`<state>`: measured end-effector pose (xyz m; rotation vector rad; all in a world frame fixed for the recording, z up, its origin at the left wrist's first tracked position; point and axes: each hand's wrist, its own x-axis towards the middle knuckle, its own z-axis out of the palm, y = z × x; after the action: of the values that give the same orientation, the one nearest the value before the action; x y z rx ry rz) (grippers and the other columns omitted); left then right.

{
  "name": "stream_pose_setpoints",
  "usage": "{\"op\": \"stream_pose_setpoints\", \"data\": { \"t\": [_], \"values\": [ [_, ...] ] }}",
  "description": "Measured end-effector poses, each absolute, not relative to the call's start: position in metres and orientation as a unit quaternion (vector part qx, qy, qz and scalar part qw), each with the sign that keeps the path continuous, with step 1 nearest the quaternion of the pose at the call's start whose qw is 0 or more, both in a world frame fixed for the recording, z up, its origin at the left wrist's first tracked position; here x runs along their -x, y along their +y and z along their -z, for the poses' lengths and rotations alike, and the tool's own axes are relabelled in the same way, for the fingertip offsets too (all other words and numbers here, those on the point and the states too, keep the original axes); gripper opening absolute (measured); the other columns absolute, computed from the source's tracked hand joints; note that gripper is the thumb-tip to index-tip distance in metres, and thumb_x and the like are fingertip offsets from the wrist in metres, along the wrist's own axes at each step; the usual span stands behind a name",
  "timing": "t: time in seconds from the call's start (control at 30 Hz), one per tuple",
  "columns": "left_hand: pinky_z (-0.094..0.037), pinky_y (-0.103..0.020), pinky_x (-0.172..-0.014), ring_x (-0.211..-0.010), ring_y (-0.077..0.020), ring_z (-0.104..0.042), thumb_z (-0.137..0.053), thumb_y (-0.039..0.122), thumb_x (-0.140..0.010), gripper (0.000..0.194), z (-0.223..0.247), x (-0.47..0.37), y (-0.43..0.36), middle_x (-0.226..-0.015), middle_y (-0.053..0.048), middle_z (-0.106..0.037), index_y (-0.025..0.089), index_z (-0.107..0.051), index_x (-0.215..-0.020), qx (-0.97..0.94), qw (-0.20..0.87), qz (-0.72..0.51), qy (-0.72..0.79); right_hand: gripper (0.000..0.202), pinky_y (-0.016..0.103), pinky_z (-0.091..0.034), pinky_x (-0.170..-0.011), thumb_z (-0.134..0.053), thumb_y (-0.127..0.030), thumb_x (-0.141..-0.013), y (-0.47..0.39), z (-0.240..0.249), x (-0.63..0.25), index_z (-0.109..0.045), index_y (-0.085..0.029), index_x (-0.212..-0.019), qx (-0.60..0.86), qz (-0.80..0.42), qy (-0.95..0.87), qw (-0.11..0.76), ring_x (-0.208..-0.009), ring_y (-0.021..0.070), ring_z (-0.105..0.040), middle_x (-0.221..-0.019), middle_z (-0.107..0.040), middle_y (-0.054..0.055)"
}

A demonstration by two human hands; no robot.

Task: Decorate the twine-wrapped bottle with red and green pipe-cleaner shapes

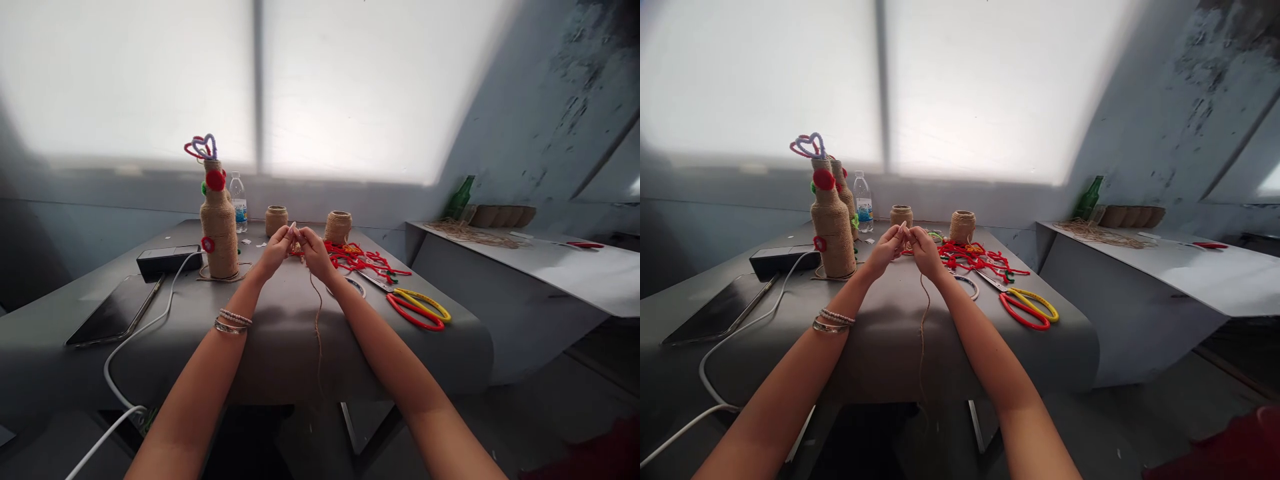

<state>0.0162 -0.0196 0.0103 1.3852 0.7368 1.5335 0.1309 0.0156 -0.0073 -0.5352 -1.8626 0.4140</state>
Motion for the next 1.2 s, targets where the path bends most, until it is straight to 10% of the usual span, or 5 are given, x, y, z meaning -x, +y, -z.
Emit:
{"op": "stream_pose_setpoints", "data": {
  "t": [0.77,1.2],
  "values": [
    [-0.017,-0.019,-0.041,-0.043,-0.0049,-0.024,-0.054,0.037,-0.090,0.034,-0.008,-0.019,-0.021,-0.052,0.008,-0.029,0.018,-0.037,-0.067,-0.562,0.482,-0.601,0.302,0.032,0.027,-0.029,-0.056,-0.030,-0.043,-0.095,0.005,0.008,-0.131,-0.039,-0.021,-0.074,0.325,-0.034,-0.791,0.517,-0.063,0.0132,-0.043,-0.072,-0.047,0.001],
    [-0.031,-0.019,-0.052,-0.055,-0.0071,-0.037,-0.060,0.030,-0.084,0.028,-0.004,-0.003,-0.008,-0.059,0.004,-0.042,0.015,-0.049,-0.063,-0.632,0.403,-0.600,0.280,0.055,0.025,-0.030,-0.051,-0.046,-0.074,-0.074,0.017,-0.003,-0.132,-0.043,-0.020,-0.066,0.205,-0.336,-0.773,0.498,-0.056,0.0097,-0.035,-0.060,-0.036,-0.004]
  ]
}}
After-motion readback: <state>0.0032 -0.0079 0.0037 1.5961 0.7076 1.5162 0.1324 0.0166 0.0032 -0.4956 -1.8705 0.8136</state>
